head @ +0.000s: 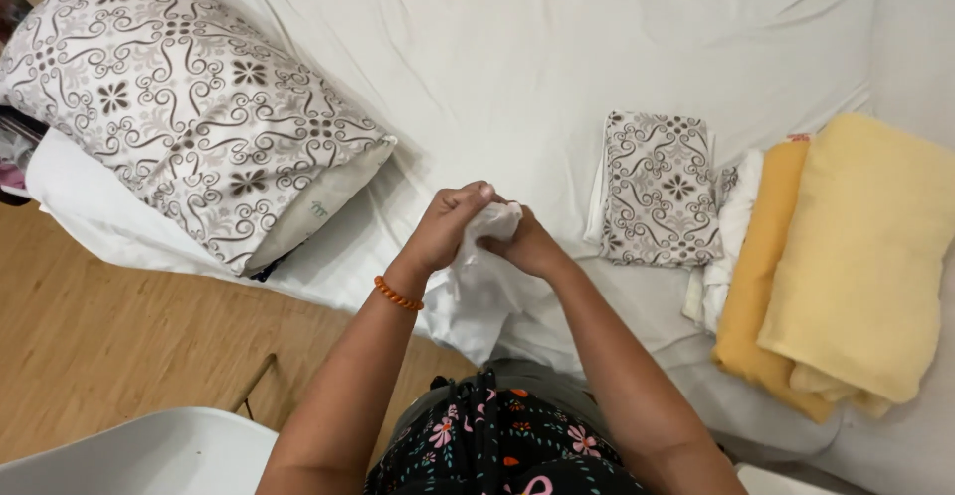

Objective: The person folds a yellow towel on a bed, smoothing it out and stacking it. They then fold a patterned pillowcase and a white pillowcase, placing them in a neat pile alongside the towel.

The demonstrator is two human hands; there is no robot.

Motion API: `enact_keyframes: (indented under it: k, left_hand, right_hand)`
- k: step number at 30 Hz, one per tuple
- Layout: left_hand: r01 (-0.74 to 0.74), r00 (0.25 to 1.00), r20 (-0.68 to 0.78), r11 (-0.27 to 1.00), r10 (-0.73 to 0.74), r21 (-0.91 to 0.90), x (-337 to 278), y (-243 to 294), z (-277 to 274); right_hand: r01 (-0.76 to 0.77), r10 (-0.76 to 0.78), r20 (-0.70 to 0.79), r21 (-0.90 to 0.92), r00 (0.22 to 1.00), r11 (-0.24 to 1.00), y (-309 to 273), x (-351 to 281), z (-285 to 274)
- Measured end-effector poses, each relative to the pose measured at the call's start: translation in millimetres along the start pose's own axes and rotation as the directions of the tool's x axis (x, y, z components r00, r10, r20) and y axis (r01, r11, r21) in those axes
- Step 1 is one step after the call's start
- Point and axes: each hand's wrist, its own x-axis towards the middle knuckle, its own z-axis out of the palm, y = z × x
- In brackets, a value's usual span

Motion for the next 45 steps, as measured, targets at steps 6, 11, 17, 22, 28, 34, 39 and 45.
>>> enact_keyframes:
  k: [6,11,17,22,28,34,39,45]
  left_hand:
    - [-0.182,0.955,-0.271,0.961,0.122,-0.210,17.4,24.6,-12.0]
    - [-0.128,0.833,-0.376,0.802,0.407,0.584,30.6,-14.1,-59.5]
    - [0.432,0.825,-0.497,0.268,0.268,0.861,45.9,20.5,-3.7]
    - [0.238,0.736,-0.562,0.634,0.377,0.736,69.4,-9.1,0.9]
    - [0.030,0.846,-0.529,0.998,-0.058,-0.062,86.8,-22.8,-0.3]
    - [0.113,0.947,-0.246,0.932,-0.206,-0.345,82.8,1.1,9.0]
    - [0.113,0.933,-0.309,0.965,-0.185,-0.235,84.8,-8.4,-33.0]
    - [0.202,0.965,-0.166,0.979,-0.204,-0.029,86.2,1.1,-14.8]
  right_hand:
    - [-0.139,0.119,0.120,0.169,0.986,0.976,2.0,11.6,-48.2]
    - [-0.027,0.003,0.053,0.460,0.999,0.888,12.4,18.4,-95.5]
    - [0.174,-0.182,-0.028,0.471,0.983,0.865,22.8,14.4,-136.0]
    - [0.190,-0.169,-0.112,0.211,0.979,0.959,-12.4,-6.2,-134.3]
    - [-0.203,0.215,-0.103,0.121,0.971,0.972,-31.5,-17.2,-105.5]
    - [0.128,-0.113,-0.249,0.043,0.962,0.991,-3.4,-2.3,-68.8]
    - [0.049,0.026,-0.247,0.294,0.969,0.955,-38.1,-5.1,-68.9]
    - [-0.159,0.174,-0.211,0.084,0.962,0.984,-83.6,-8.2,-33.9]
